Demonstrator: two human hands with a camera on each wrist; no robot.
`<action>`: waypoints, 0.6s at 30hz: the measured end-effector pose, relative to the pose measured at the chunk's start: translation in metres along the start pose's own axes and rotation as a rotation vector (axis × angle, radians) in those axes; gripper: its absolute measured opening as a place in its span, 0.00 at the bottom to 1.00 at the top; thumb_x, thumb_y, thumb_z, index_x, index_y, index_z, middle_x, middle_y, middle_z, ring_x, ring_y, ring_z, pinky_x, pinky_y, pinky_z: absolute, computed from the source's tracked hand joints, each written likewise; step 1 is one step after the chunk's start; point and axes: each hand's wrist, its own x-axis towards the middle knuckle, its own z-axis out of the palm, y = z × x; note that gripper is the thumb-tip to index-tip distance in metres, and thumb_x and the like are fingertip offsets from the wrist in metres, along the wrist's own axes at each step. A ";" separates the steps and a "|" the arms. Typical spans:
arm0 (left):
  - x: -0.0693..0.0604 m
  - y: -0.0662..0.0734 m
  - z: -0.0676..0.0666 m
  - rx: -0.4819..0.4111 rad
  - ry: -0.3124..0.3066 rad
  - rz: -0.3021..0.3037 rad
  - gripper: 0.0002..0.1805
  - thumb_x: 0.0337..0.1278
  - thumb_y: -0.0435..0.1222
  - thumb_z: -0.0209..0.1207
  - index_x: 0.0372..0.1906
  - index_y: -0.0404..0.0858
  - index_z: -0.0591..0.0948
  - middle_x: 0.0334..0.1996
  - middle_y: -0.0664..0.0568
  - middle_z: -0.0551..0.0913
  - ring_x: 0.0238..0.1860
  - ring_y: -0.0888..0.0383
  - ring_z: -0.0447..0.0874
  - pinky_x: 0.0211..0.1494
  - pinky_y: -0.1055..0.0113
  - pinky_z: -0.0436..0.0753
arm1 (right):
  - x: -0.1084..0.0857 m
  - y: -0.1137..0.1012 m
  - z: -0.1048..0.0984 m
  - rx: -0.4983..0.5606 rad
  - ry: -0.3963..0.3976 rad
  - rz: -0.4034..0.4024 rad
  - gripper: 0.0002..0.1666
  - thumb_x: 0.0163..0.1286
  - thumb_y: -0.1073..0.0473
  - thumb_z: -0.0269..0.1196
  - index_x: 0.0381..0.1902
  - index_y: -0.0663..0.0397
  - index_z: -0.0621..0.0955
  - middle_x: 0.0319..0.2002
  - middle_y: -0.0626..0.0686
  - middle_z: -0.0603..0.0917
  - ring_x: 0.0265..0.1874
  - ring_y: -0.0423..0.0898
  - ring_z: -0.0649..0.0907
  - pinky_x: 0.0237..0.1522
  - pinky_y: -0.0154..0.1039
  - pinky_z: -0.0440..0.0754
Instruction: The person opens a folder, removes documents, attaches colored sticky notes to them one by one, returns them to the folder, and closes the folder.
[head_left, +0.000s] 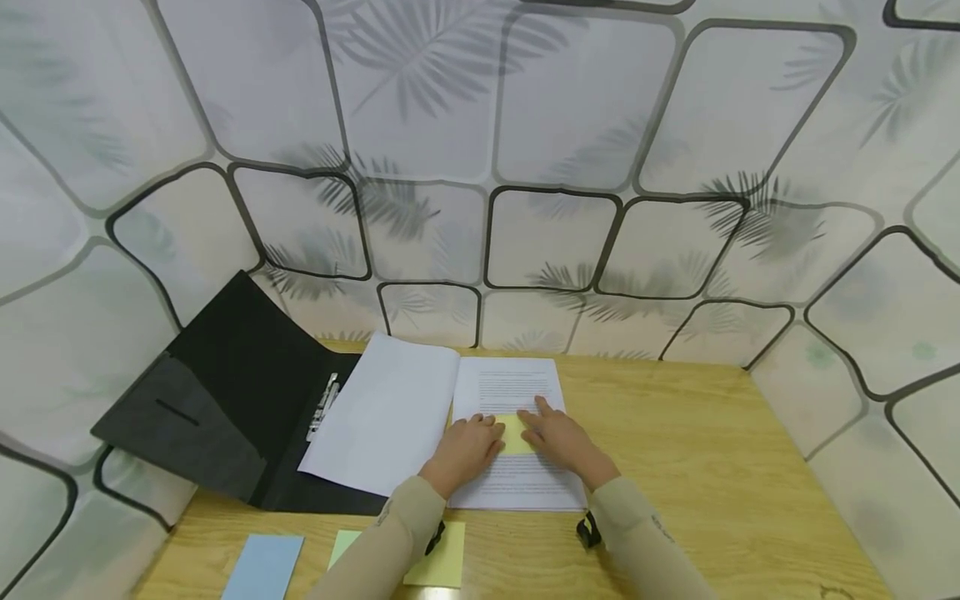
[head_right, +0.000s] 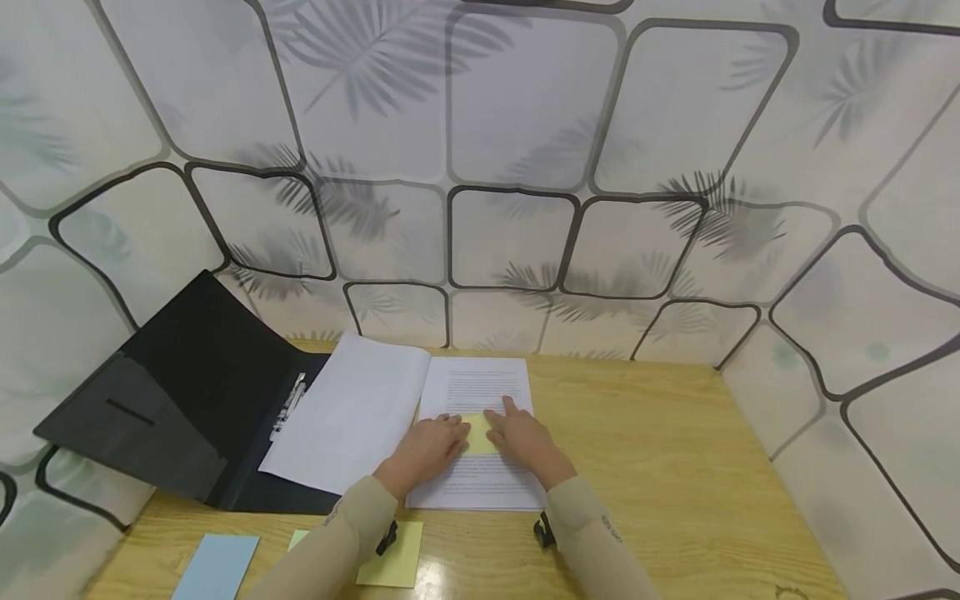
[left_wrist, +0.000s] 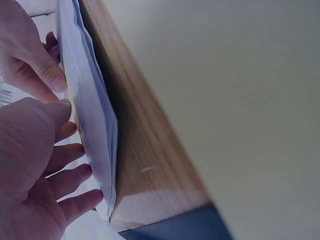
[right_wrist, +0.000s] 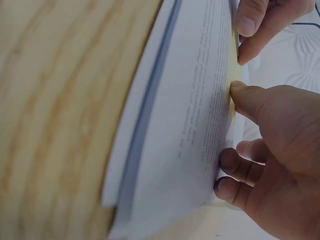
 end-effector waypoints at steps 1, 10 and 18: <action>0.000 0.000 0.000 -0.001 0.006 0.002 0.12 0.74 0.44 0.63 0.51 0.42 0.87 0.55 0.47 0.90 0.49 0.50 0.90 0.45 0.57 0.89 | 0.000 0.000 0.000 -0.001 -0.002 0.003 0.27 0.82 0.55 0.59 0.73 0.60 0.77 0.75 0.80 0.63 0.66 0.79 0.75 0.67 0.69 0.76; 0.003 -0.002 0.004 0.019 0.041 0.002 0.10 0.69 0.46 0.67 0.40 0.44 0.88 0.45 0.51 0.92 0.37 0.52 0.90 0.34 0.60 0.87 | -0.002 0.004 0.000 -0.055 0.008 0.046 0.28 0.82 0.51 0.59 0.72 0.59 0.78 0.75 0.79 0.65 0.65 0.82 0.74 0.62 0.73 0.78; 0.002 -0.001 0.004 0.117 -0.029 -0.036 0.23 0.71 0.52 0.63 0.65 0.52 0.85 0.63 0.56 0.87 0.59 0.51 0.88 0.50 0.56 0.88 | -0.006 0.009 0.002 -0.105 0.022 0.074 0.29 0.82 0.47 0.59 0.73 0.55 0.78 0.74 0.77 0.69 0.62 0.81 0.77 0.55 0.72 0.82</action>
